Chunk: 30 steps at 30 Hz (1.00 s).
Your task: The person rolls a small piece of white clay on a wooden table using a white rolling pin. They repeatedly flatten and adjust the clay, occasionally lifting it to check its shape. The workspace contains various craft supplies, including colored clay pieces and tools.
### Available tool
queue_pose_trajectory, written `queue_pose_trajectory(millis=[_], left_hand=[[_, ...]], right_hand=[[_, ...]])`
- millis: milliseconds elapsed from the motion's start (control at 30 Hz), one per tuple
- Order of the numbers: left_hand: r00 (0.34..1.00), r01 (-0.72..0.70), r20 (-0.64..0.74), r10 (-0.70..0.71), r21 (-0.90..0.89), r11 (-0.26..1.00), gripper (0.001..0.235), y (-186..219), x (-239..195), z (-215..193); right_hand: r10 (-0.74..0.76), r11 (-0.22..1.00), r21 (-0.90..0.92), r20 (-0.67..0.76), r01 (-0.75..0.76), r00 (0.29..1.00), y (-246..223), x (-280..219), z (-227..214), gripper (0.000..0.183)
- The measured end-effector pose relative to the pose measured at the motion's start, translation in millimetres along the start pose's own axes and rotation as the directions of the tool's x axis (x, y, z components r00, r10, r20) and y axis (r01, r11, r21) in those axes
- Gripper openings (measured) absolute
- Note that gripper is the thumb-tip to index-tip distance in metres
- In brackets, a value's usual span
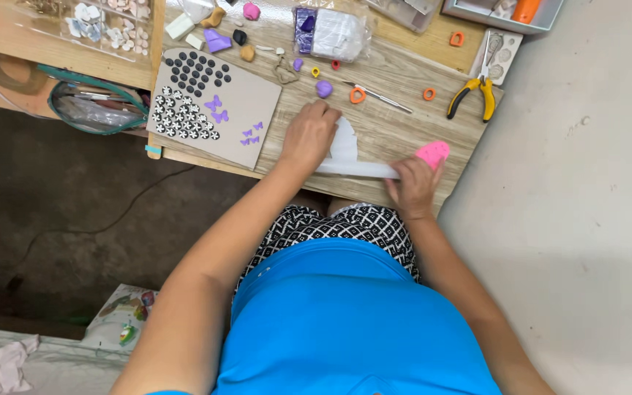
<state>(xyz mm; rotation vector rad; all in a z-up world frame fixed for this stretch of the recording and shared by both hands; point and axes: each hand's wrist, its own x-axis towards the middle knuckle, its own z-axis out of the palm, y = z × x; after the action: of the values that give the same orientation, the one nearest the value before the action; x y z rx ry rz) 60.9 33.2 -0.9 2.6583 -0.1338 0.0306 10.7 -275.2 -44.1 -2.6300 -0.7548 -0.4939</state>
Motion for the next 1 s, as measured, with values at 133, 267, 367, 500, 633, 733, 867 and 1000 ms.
queue_pose_trajectory(millis=[133, 267, 367, 500, 633, 733, 867, 1000], left_hand=[[0.991, 0.088, 0.114, -0.069, -0.171, 0.981, 0.023, -5.9, 12.9, -2.2], [0.99, 0.097, 0.118, -0.076, -0.192, 0.976, 0.021, 6.6, 8.9, -19.9], [0.999, -0.035, -0.012, 0.033, -0.181, 0.983, 0.02, 6.9, -11.1, 1.8], [0.964, -0.221, -0.17, 0.206, -0.077, 0.972, 0.018, 3.6, -43.3, 44.6], [0.922, -0.303, -0.267, 0.281, -0.044, 0.952, 0.009, 15.6, -61.0, 29.6], [0.912, -0.319, -0.283, 0.296, -0.036, 0.947, 0.006, 18.3, -67.8, 28.1], [0.895, -0.34, -0.306, 0.326, 0.008, 0.94, 0.005, 22.1, -71.7, 25.8], [0.885, -0.341, -0.327, 0.332, 0.031, 0.94, 0.005, 21.0, -77.7, 33.7]], right_hand=[[0.058, 0.989, -0.128, -0.078, -0.068, 0.995, 18.8, 2.5, -18.5, 0.051], [0.236, 0.971, -0.006, -0.171, -0.241, 0.957, 16.2, 23.2, -27.7, 0.05], [0.299, 0.954, 0.049, -0.19, -0.295, 0.935, 14.4, 31.5, -32.9, 0.048], [0.332, 0.942, 0.117, -0.181, -0.314, 0.926, 3.3, 49.1, -43.0, 0.044], [0.318, 0.947, 0.112, -0.165, -0.302, 0.934, 9.2, 44.6, -34.6, 0.045], [0.3, 0.952, 0.105, -0.156, -0.286, 0.941, 9.3, 42.7, -27.0, 0.044], [0.302, 0.948, 0.148, -0.141, -0.281, 0.943, 4.1, 42.6, -22.4, 0.043], [0.288, 0.947, 0.181, -0.124, -0.264, 0.95, -5.0, 51.9, -27.8, 0.04]])
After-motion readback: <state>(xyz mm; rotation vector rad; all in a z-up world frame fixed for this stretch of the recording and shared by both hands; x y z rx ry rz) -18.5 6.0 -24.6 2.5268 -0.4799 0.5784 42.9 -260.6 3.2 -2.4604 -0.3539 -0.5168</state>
